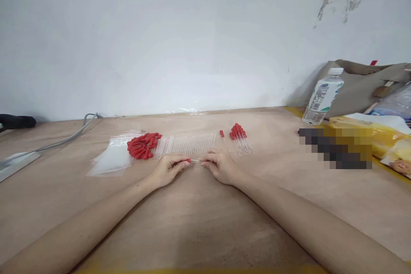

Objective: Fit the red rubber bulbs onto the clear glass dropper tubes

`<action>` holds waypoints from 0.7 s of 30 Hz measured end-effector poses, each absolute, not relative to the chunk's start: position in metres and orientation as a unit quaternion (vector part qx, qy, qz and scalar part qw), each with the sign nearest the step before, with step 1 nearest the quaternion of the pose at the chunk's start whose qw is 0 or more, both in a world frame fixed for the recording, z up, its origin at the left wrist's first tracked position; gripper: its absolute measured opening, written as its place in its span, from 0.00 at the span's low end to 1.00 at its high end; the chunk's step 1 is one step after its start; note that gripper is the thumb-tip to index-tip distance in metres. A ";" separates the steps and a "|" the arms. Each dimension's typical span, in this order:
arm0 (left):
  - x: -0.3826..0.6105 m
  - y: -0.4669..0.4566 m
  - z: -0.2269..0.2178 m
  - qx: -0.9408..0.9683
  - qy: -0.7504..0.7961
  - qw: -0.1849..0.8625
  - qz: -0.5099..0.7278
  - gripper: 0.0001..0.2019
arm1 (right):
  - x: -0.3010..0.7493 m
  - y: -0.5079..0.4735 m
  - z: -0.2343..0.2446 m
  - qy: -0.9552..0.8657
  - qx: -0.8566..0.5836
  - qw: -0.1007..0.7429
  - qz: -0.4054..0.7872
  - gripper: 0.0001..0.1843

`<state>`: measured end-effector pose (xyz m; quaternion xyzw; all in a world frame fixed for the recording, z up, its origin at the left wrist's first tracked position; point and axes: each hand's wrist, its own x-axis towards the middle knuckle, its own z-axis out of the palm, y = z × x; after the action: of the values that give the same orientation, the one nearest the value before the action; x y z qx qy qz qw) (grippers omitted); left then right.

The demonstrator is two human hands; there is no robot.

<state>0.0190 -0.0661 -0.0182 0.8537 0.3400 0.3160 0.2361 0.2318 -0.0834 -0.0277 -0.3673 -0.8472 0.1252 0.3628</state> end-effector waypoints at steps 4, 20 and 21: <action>0.019 -0.068 -0.017 0.870 0.312 0.239 0.298 0.12 | 0.234 -0.080 -0.027 -0.862 -0.367 0.330 0.115 0.10; 0.020 -0.067 -0.020 0.832 0.372 0.271 0.311 0.10 | 0.239 -0.089 -0.025 -0.859 -0.382 0.340 0.017 0.09; 0.020 -0.066 -0.022 0.826 0.376 0.277 0.314 0.10 | 0.239 -0.090 -0.024 -0.858 -0.385 0.338 0.026 0.09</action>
<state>0.0199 -0.0661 -0.0215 0.8263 0.3763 0.3144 0.2770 0.2393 -0.0901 -0.0244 -0.3854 -0.8580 0.0263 0.3385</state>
